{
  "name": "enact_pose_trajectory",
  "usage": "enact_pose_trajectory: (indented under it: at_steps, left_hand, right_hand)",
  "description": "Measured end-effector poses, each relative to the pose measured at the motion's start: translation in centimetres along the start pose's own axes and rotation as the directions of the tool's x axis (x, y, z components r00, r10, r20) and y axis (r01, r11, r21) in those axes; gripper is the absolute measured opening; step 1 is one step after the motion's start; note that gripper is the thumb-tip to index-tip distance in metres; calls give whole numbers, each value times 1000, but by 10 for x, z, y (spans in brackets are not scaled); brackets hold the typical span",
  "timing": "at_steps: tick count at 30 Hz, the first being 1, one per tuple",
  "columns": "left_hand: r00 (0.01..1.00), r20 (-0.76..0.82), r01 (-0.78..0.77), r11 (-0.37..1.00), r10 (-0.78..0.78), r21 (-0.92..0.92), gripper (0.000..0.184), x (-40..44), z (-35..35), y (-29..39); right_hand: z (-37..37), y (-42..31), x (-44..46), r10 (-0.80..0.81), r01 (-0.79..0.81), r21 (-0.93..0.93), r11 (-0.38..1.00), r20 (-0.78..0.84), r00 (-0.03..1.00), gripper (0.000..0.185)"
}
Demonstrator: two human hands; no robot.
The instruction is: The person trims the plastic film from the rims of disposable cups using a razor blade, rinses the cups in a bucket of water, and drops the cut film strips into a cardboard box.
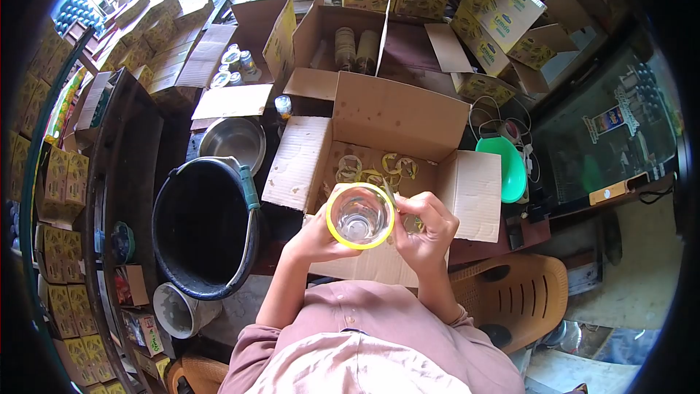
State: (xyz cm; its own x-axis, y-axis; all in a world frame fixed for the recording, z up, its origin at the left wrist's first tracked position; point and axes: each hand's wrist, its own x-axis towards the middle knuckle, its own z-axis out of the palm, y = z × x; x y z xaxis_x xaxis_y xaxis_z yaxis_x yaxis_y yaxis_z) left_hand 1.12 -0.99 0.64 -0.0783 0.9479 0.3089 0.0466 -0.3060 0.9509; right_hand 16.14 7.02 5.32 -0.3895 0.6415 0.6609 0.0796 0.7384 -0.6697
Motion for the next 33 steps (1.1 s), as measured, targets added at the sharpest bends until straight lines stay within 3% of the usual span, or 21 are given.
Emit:
enact_pose_trajectory:
  at_steps: [6, 11, 15, 18, 21, 24, 33]
  left_hand:
    - [997, 28, -71, 992, 74, -104, 71, 4, -2, -5]
    - [1000, 16, 11, 979, -8, -203, 68, 5, -1, -11]
    - [999, -35, 12, 960, -23, -280, 65, 6, 0, -9]
    - [1000, -24, -11, 956, 4, -292, 66, 6, -2, -6]
    - [999, -40, 5, 991, -11, -135, 66, 7, 1, 1]
    - [1000, 10, -10, 994, 11, -109, 65, 8, 0, -3]
    - [994, 95, -37, 990, 50, -134, 63, 8, -2, -1]
  right_hand:
    - [-1, -3, 2, 72, -72, 76, 994, 8, 997, 20]
    - [4, 0, -2, 120, -115, 109, 987, -42, 992, 17]
    - [3, 0, -4, 57, -53, 72, 996, -47, 997, 17]
    - [5, 0, -6, 31, -27, 74, 997, -52, 998, 17]
    - [6, -3, -7, 40, -38, 58, 998, -44, 998, 18]
    - [5, -3, -7, 22, -21, 14, 1000, -47, 999, 20]
    - [2, -4, -4, 9, -9, -16, 1000, 8, 1000, 22]
